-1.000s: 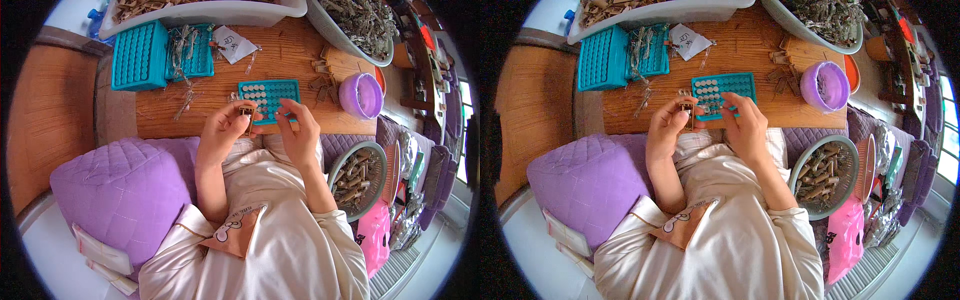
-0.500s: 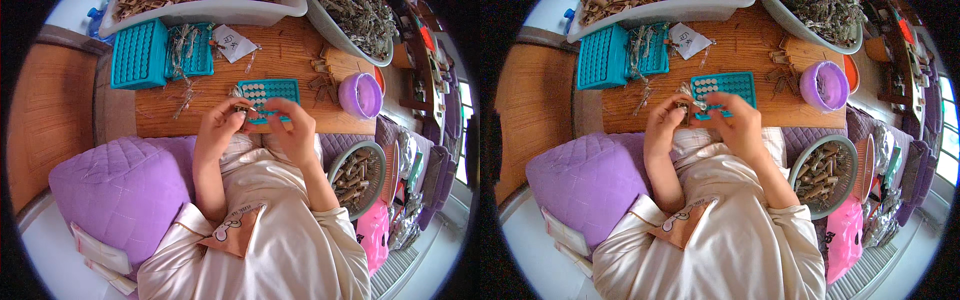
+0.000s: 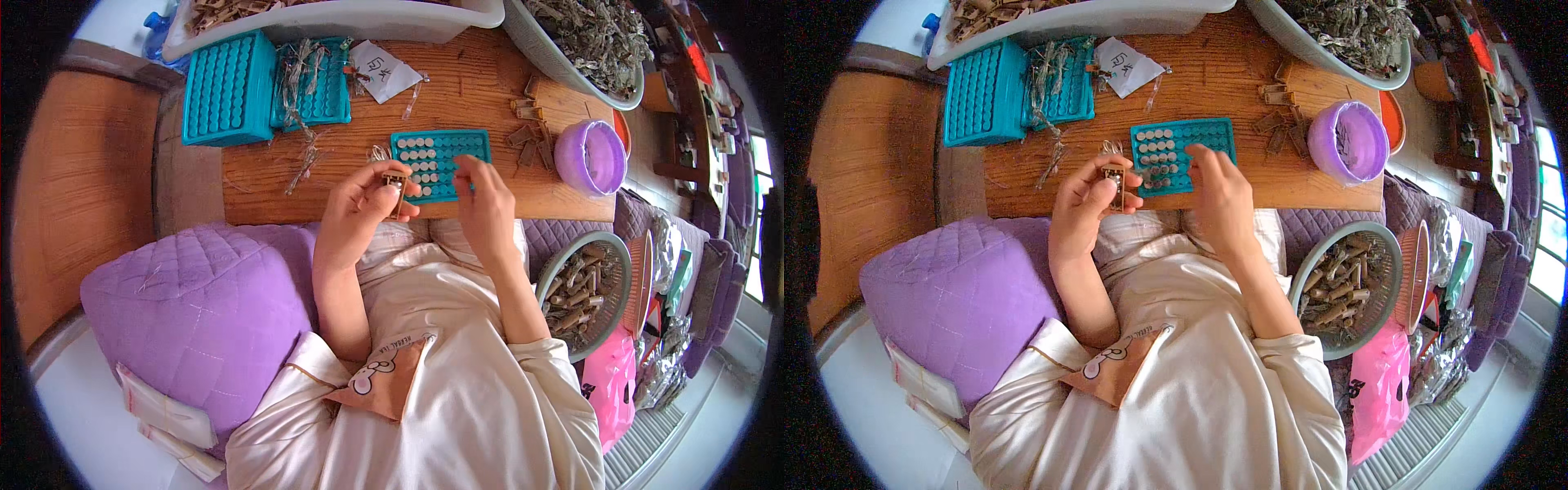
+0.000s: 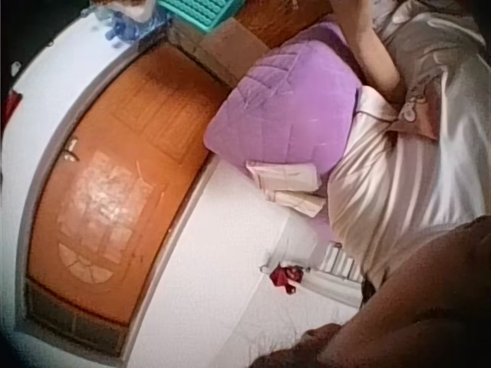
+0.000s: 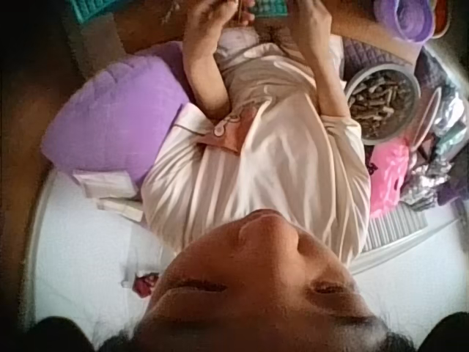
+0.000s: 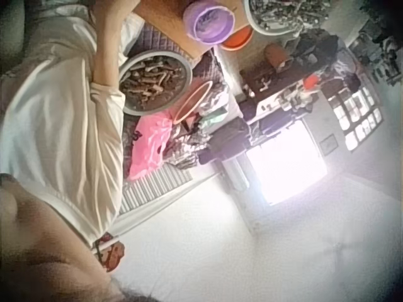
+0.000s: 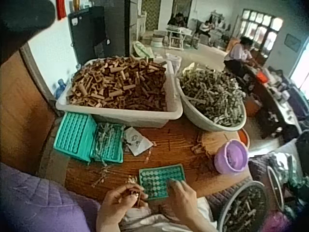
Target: The person assembles wood chips into capsules by hand, placing the filled capsules into plastic bins.
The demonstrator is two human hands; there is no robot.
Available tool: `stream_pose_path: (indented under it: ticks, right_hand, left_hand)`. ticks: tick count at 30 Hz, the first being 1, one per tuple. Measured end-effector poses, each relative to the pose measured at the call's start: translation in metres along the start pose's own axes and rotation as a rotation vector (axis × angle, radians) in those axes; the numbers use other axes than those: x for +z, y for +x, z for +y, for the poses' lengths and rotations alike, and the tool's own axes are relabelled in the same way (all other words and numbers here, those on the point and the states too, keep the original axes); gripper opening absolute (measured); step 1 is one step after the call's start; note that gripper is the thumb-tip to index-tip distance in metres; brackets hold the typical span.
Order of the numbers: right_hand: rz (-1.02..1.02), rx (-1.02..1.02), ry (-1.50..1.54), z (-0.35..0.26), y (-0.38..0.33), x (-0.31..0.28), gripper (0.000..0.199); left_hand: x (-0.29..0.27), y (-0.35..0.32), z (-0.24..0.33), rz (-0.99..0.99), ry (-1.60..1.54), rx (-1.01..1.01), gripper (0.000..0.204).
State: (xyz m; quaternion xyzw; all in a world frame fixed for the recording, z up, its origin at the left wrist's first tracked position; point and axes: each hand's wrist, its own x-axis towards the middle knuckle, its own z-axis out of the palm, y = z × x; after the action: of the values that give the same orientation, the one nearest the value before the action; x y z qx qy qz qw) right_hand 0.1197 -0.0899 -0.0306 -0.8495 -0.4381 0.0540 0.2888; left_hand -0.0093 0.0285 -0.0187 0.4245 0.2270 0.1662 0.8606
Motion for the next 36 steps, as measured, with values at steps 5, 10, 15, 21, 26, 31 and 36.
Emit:
stream_pose_path:
  ticks: [5, 10, 15, 21, 26, 31, 36]
  right_hand:
    - [0.208, -0.115, 0.378, -0.041, -0.004, -0.024, 0.025]
    - [0.32, -0.406, 0.355, -0.045, -0.003, -0.016, 0.026]
    - [0.364, -0.385, 0.414, -0.042, -0.008, -0.016, 0.025]
    - [0.347, -0.369, 0.399, -0.037, -0.012, -0.015, 0.021]
    - [0.155, -0.269, 0.376, -0.037, -0.011, -0.032, 0.018]
    - [-0.401, -0.079, 0.394, -0.029, 0.002, -0.065, 0.018]
    - [-0.63, -0.005, 0.418, -0.012, 0.006, -0.084, 0.03]
  left_hand:
    - [0.008, -0.004, 0.004, -0.042, 0.034, -0.047, 0.028]
    - [0.014, -0.009, 0.007, -0.115, -0.065, -0.078, 0.031]
    - [0.014, -0.01, 0.006, -0.137, 0.038, -0.088, 0.033]
    - [0.018, -0.009, 0.004, -0.176, 0.106, -0.084, 0.031]
    - [0.02, -0.009, 0.003, -0.155, 0.247, -0.065, 0.031]
    - [0.024, -0.008, -0.009, -0.247, 0.57, -0.114, 0.031]
    - [0.04, -0.003, -0.01, -0.484, 0.814, 0.062, 0.032]
